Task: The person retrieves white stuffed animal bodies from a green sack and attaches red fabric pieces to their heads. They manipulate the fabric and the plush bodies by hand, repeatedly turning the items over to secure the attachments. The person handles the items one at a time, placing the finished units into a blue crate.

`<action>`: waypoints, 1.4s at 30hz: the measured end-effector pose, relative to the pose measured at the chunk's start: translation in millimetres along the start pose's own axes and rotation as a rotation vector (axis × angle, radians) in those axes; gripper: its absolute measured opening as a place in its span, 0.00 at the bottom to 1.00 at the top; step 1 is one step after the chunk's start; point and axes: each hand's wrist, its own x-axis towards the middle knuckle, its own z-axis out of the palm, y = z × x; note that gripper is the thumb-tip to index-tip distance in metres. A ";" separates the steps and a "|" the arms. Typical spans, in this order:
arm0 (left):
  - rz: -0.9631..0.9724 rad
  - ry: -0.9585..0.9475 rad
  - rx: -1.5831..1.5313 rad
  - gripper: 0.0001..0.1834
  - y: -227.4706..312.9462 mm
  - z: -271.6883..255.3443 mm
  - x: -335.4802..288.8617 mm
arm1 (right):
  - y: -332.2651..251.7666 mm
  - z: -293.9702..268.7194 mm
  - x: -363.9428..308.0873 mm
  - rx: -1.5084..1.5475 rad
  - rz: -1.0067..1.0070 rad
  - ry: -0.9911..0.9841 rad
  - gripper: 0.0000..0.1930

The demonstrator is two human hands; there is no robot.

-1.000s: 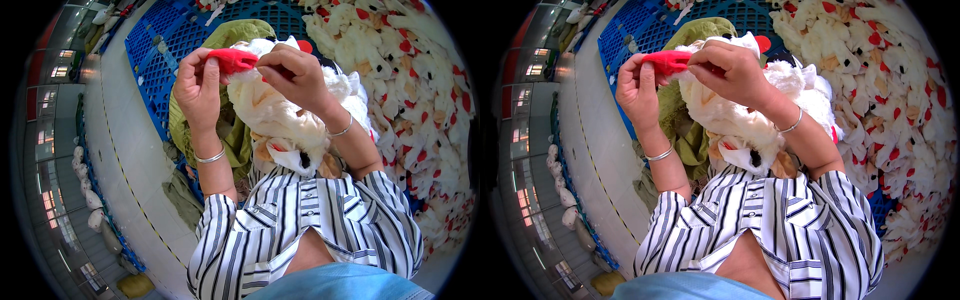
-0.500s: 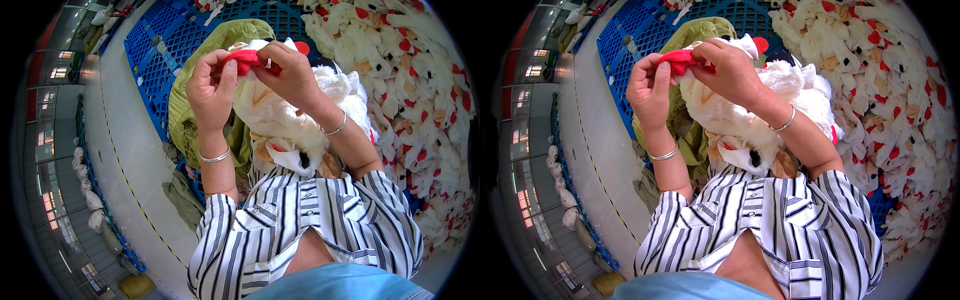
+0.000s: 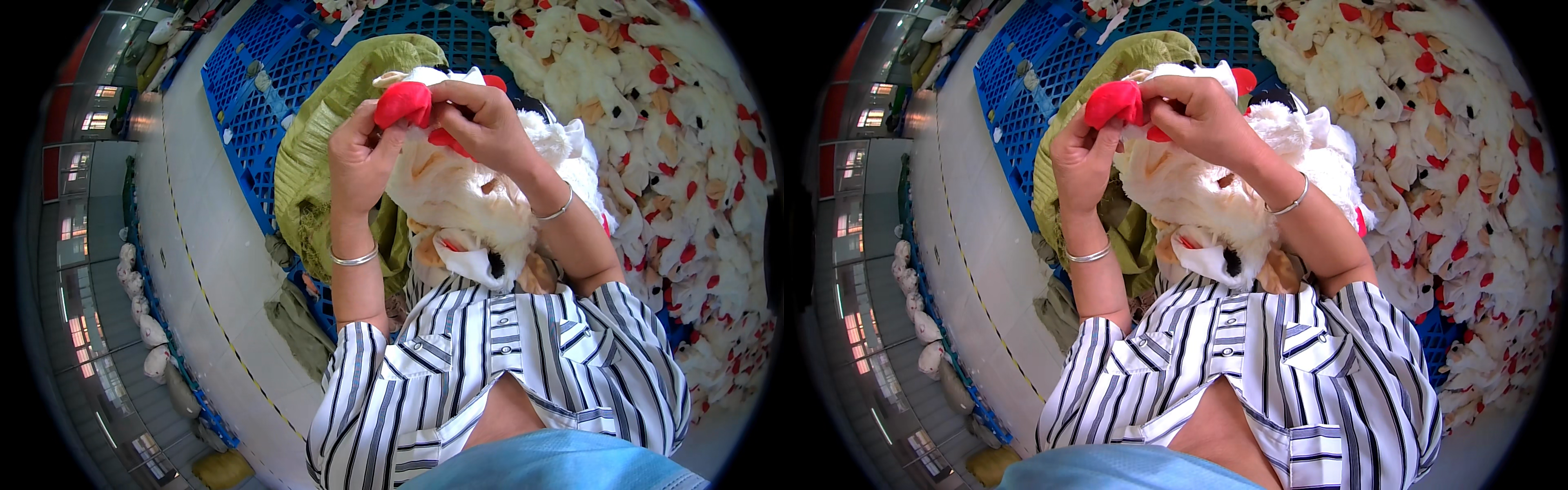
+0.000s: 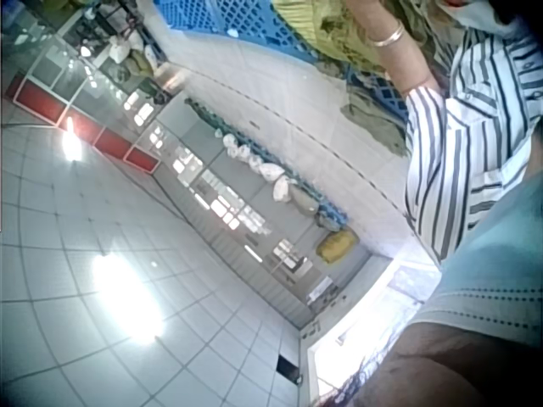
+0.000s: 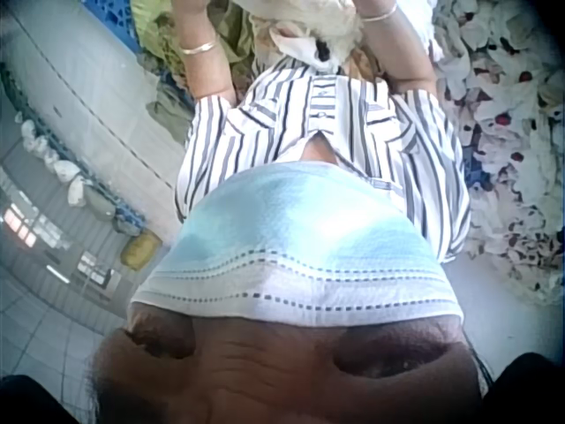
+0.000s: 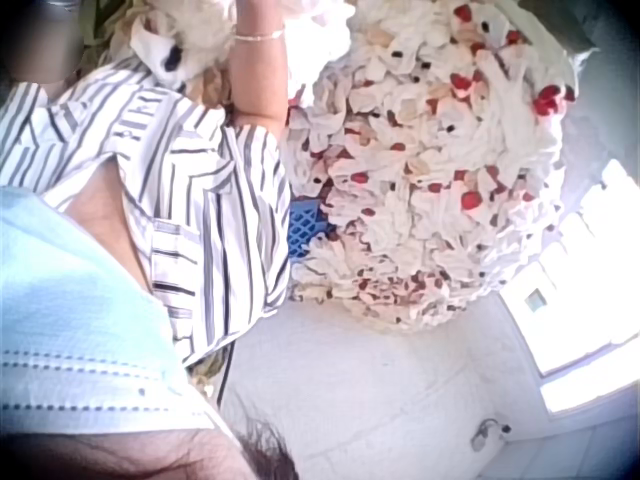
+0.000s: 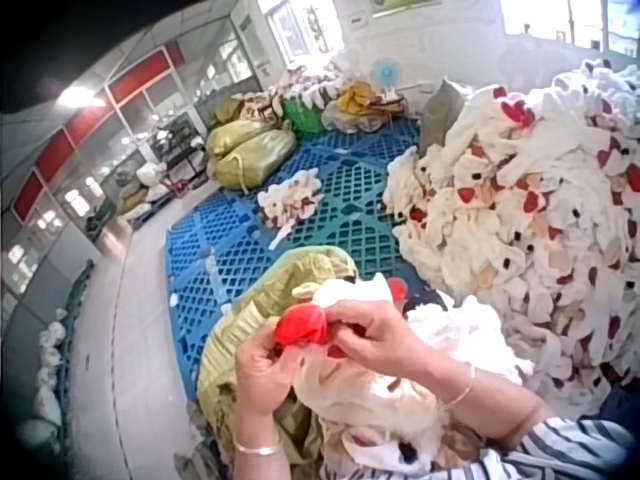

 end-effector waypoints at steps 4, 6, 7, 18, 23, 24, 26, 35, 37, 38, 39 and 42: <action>0.001 -0.051 0.066 0.07 -0.5 -2.9 -1.2 | -6.7 2.1 0.8 0.158 0.107 -0.014 0.09; -0.017 -0.073 0.060 0.07 -2.0 -4.3 -2.7 | -8.3 -2.2 1.5 0.143 0.146 -0.094 0.10; -0.026 -0.083 0.057 0.07 -2.6 -4.8 -3.4 | -8.5 -4.7 1.5 0.136 0.165 -0.134 0.11; -0.005 -0.074 -0.069 0.06 -18.4 -19.6 -3.8 | -15.6 -27.9 6.8 0.063 0.072 -0.041 0.05; 0.094 0.704 -0.335 0.15 11.8 -93.3 -0.8 | 24.7 -147.8 11.5 0.363 -0.114 0.277 0.09; 0.153 0.767 -0.331 0.16 15.9 -103.4 -0.3 | 20.7 -147.5 12.2 0.271 -0.114 0.432 0.10; 0.216 0.833 -0.278 0.19 16.2 -108.3 0.6 | 12.0 -143.3 6.9 -0.074 -0.147 0.481 0.11; 0.093 0.424 -0.253 0.20 58.9 -11.7 -0.7 | -20.3 13.9 -1.4 -0.411 -0.018 -0.767 0.26; 0.110 0.258 -0.398 0.19 52.9 6.9 10.6 | 14.8 31.0 -17.8 -0.157 -0.342 -0.489 0.20; 0.095 0.185 -0.492 0.19 51.6 8.5 15.0 | 20.8 20.0 -13.5 -0.258 -0.075 -0.542 0.21; 0.098 0.201 -0.562 0.19 52.4 0.5 14.3 | 25.1 -1.4 9.1 -0.367 0.206 -0.587 0.23; 0.044 0.192 -0.645 0.13 36.8 -42.8 7.9 | 79.3 -152.1 50.9 -0.567 0.319 -0.009 0.11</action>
